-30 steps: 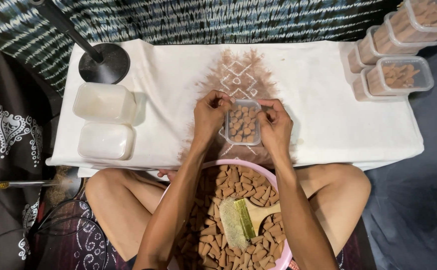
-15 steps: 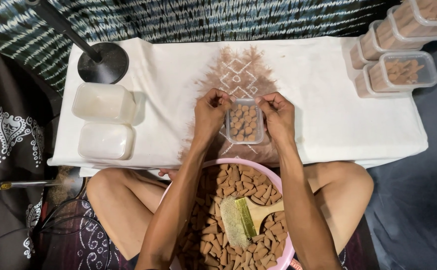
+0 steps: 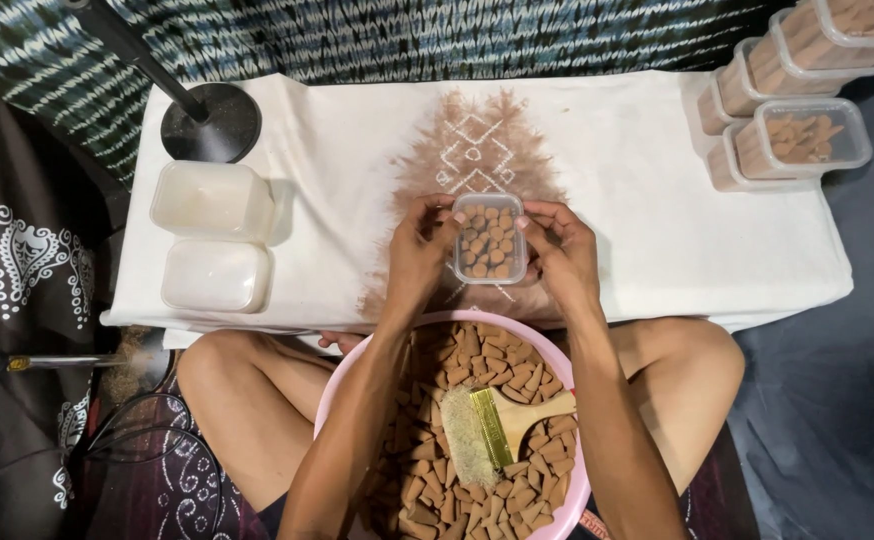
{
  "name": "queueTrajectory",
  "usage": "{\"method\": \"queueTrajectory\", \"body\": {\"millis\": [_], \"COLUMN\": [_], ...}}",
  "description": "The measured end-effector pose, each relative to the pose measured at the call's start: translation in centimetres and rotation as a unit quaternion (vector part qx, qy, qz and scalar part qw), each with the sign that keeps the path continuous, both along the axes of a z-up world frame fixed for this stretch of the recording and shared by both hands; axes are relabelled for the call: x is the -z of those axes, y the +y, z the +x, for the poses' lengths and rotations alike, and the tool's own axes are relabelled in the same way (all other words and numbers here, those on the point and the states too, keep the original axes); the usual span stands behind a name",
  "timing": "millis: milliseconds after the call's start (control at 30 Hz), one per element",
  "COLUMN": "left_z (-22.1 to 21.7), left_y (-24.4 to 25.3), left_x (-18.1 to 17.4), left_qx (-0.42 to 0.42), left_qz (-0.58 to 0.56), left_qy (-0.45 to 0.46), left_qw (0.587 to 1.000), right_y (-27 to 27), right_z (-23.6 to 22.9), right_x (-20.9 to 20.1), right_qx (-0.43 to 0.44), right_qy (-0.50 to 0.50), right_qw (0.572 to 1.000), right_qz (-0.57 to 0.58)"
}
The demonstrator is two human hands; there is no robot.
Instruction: The person sorts incense cones from a large basin into smaller clear containers, using a brush to clean off excess dust and handling individual cones by hand.
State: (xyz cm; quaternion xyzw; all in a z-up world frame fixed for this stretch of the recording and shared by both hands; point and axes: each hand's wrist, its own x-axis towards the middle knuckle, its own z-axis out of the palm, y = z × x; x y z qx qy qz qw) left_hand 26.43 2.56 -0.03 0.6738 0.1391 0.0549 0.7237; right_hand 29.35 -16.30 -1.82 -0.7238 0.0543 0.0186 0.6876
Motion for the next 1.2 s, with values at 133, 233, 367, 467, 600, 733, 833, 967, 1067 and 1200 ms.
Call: {"method": "queueTrajectory", "body": {"millis": [133,233,367,467,600,733,833,967,1067,1200], "left_z": [-0.5,-0.8,-1.5,-2.7,-3.7,-4.1,-4.5,-4.2,-4.3,-4.9], "left_y": [-0.5,-0.5,0.4,0.1,-0.5,-0.3,-0.4,-0.5,-0.5,-1.2], "left_x": [0.3,0.0,1.4,1.3,0.2,0.2,0.4,1.5,1.0,0.6], "left_qx": [-0.013,-0.015,0.001,0.016,0.028,0.041,0.058,0.054,0.057,0.085], "left_qz": [-0.020,-0.015,-0.027,-0.021,-0.027,-0.025,-0.017,0.026,0.040,0.008], "left_qy": [-0.026,-0.045,-0.040,-0.029,-0.027,-0.031,-0.022,-0.022,-0.017,-0.007], "left_qw": [0.999,0.999,0.999,0.999,0.999,0.998,0.998,0.998,0.997,0.996], "right_y": [0.5,0.5,0.1,-0.4,-0.4,-0.6,-0.8,-1.2,-1.2,-2.0], "right_z": [-0.7,-0.5,-1.6,-2.5,-3.0,-3.4,-4.0,-4.0,-4.0,-4.5], "right_x": [-0.9,-1.1,-2.3,-1.7,-1.6,-2.0,-1.8,-1.1,-2.1,-2.6], "right_qx": [0.002,-0.001,-0.020,-0.035,-0.047,-0.050,-0.046,-0.042,-0.045,-0.034], "right_qy": [0.007,0.008,0.024,0.032,0.013,0.026,0.029,0.029,0.034,0.041], "right_qw": [1.000,0.999,0.999,0.998,0.998,0.997,0.997,0.996,0.995,0.997], "right_qz": [0.026,0.033,0.029,0.028,0.032,0.046,0.061,0.078,0.076,0.064]}}
